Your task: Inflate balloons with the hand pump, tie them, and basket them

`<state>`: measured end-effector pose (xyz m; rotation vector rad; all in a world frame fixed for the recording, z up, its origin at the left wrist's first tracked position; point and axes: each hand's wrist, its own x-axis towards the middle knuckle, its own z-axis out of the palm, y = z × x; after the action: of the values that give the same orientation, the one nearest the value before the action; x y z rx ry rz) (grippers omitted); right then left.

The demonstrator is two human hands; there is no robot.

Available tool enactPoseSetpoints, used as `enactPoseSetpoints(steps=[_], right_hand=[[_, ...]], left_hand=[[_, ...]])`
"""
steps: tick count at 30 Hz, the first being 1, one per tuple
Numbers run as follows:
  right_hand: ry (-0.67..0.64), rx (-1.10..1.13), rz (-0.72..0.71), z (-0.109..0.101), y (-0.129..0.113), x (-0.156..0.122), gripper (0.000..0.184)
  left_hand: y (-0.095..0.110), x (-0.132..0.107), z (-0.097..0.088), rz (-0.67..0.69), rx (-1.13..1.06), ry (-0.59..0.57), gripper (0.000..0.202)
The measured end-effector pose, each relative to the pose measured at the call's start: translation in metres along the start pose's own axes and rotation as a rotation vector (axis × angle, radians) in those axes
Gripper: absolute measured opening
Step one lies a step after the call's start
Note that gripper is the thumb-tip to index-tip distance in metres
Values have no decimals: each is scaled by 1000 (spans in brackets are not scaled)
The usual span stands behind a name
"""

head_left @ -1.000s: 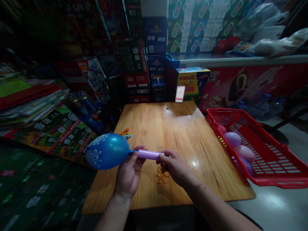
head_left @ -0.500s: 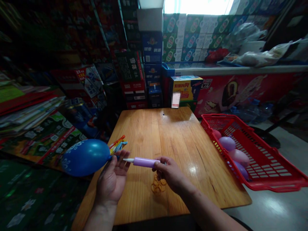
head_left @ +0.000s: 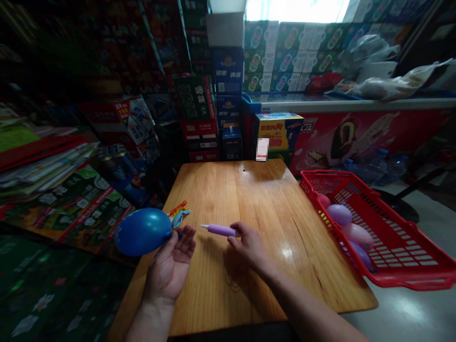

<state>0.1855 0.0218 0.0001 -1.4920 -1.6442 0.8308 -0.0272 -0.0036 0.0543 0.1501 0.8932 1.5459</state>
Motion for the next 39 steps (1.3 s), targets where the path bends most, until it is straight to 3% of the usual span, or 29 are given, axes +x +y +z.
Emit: enactPoseSetpoints(steps=[10, 18, 21, 25, 27, 31, 33, 39], right_hand=[[-8, -344, -92, 26, -6, -1, 19], [-61, -395, -136, 29, -5, -5, 39], [7, -344, -195, 25, -10, -8, 44], [97, -177, -252, 17, -25, -17, 26], [13, 13, -179, 15, -34, -23, 16], [-228, 557, 74, 15, -51, -37, 16], [-296, 752, 135, 14, -57, -44, 18], [-319, 935, 196, 5, -60, -59, 27]], left_hand=[[-8, 3, -9, -57, 1, -44, 19], [-13, 0, -15, -153, -54, -128, 16], [-12, 0, -19, -181, -80, -160, 15], [-12, -5, -21, -160, -59, -189, 12], [-16, -9, -19, -131, -38, -206, 10], [-34, -24, -12, -126, -17, -261, 10], [-44, -32, -7, -139, -9, -281, 13], [-62, -55, -1, -146, 57, -287, 14]])
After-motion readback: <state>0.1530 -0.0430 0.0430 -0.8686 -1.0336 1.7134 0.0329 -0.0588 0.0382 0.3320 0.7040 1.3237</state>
